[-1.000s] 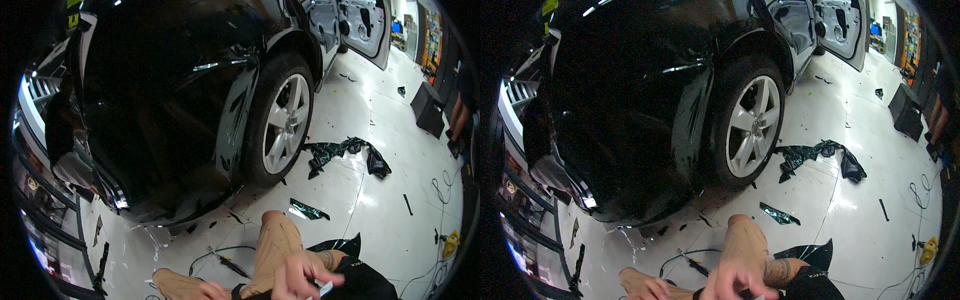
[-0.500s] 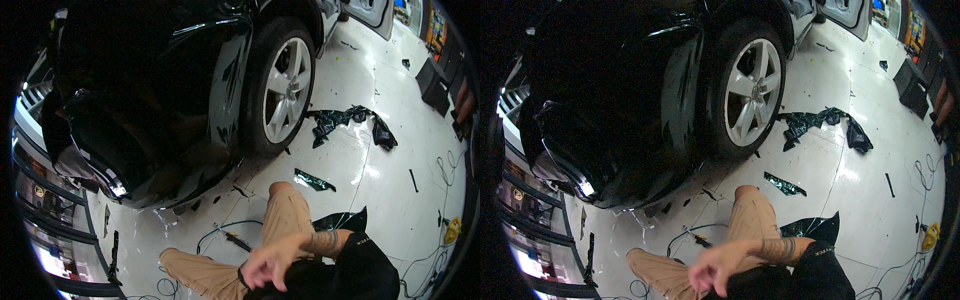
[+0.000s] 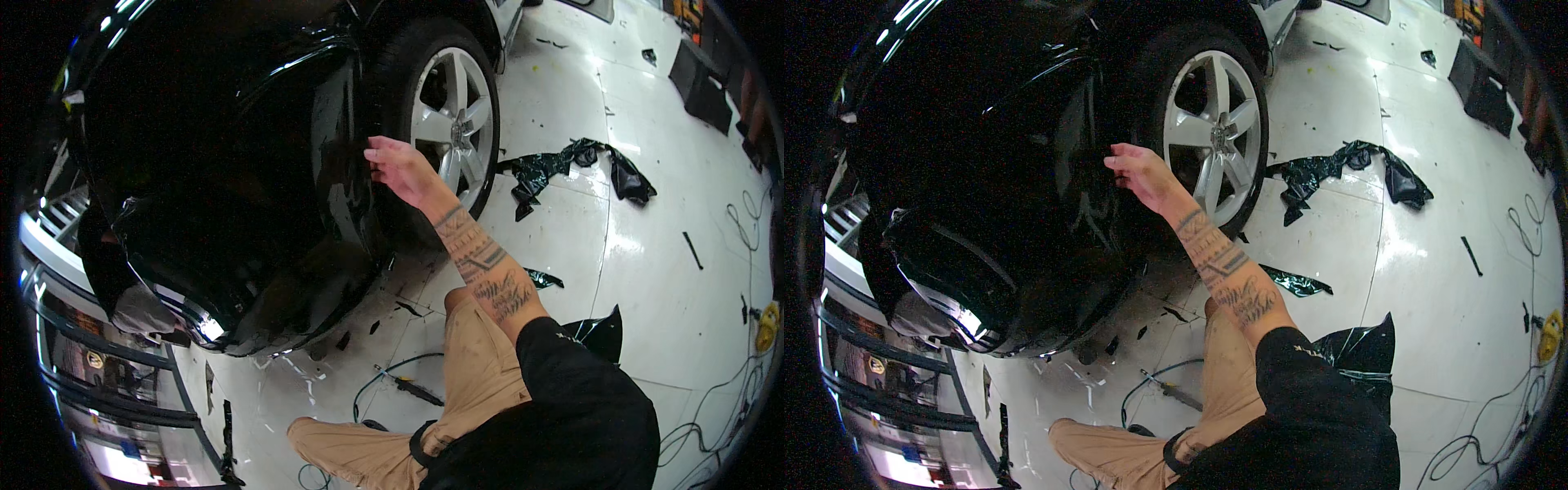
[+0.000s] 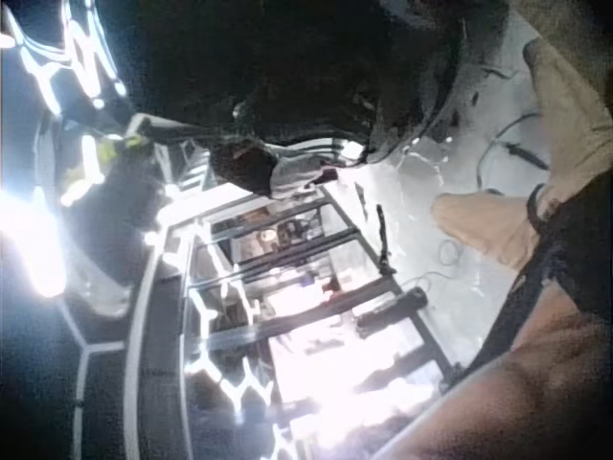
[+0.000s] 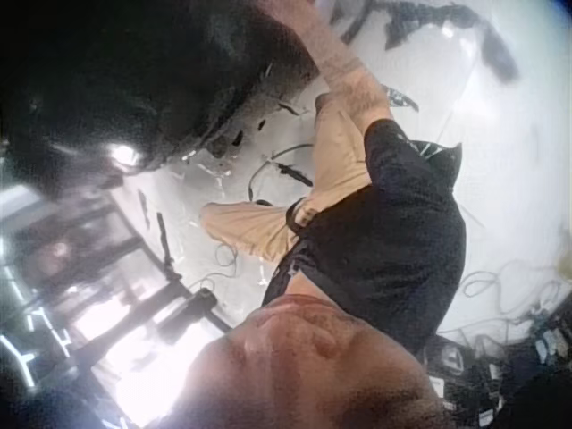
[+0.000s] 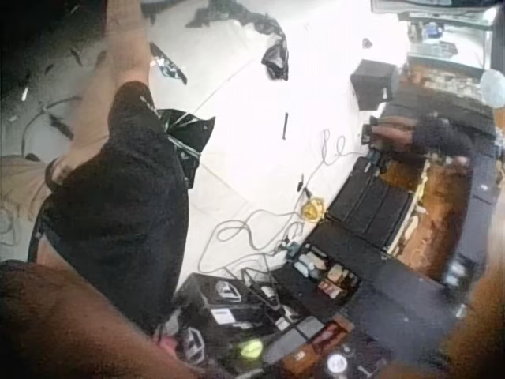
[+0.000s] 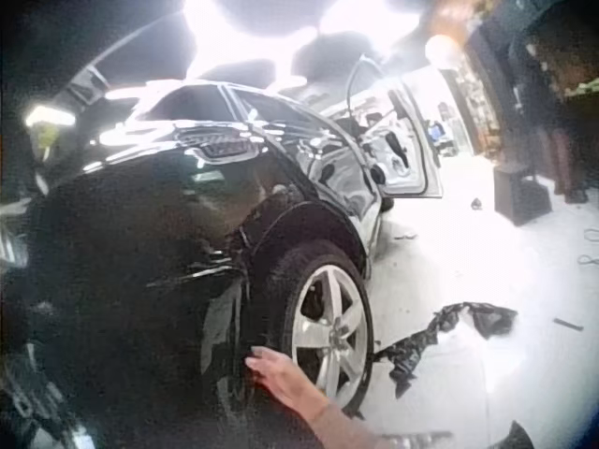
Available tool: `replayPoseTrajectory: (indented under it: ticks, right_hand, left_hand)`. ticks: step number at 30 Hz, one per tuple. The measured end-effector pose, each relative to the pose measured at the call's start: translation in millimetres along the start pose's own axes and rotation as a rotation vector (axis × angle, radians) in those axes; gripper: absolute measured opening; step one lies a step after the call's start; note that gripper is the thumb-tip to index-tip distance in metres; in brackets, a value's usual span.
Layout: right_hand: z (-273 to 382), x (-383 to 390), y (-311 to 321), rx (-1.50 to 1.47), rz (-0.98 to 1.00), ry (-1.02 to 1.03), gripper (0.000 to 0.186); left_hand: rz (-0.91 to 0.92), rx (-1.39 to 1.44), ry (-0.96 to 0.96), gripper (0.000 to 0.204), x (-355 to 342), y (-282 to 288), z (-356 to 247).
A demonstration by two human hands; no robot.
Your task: The person applies a dark vinyl wrap to the rear bumper of a car. They use a yellow squeegee to smooth the material and a knife to trim excess wrap along the edges and contours.
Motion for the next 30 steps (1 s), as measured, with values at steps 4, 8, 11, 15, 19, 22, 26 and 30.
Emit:
replayPoseTrajectory:
  ticks: [4, 8, 11, 15, 19, 22, 26, 30]
  right_hand:
    - [-6, -16, 5, -0.328, 0.159, -0.025, 0.014]
    - [-4, -16, 10, -0.236, 0.104, -0.065, 0.012]
    - [-7, -23, 0, -0.226, 0.083, -0.036, 0.012]
    - [-7, -21, -10, -0.248, -0.029, -0.036, 0.006]
    - [-8, -26, -10, -0.33, -0.016, 0.034, 0.009]
    - [-11, -31, -11, -0.352, 0.001, -0.021, 0.01]
    - [-16, -38, 1, -0.357, -0.021, 0.009, 0.01]
    - [-18, -37, -17, -0.392, 0.025, -0.022, 0.013]
  left_hand:
    - [-0.024, 0.013, -0.029, 0.035, -3, 2, -2]
    - [-0.047, 0.035, -0.058, 0.039, -5, 2, -3]
    - [-0.071, 0.065, -0.076, 0.043, -7, 4, 0]
    - [-0.105, 0.099, -0.1, 0.047, -5, 11, -1]
    - [-0.153, 0.14, -0.123, 0.052, 0, 20, 0]
    - [-0.201, 0.174, -0.17, 0.055, 6, 37, -3]
    - [0.01, 0.248, -0.527, 0.06, -15, 27, -66]
    - [0.428, -0.266, -0.641, 0.045, -52, -219, -217]
Point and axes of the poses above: each hand's wrist, its own x-axis away from the middle knuckle, its own y-axis out of the back of the hand, z = x × y, the point moved 4 cm from there along -x, towards the middle knuckle, and after that the axes turned 15 degrees about z, right-handed, at the moved point
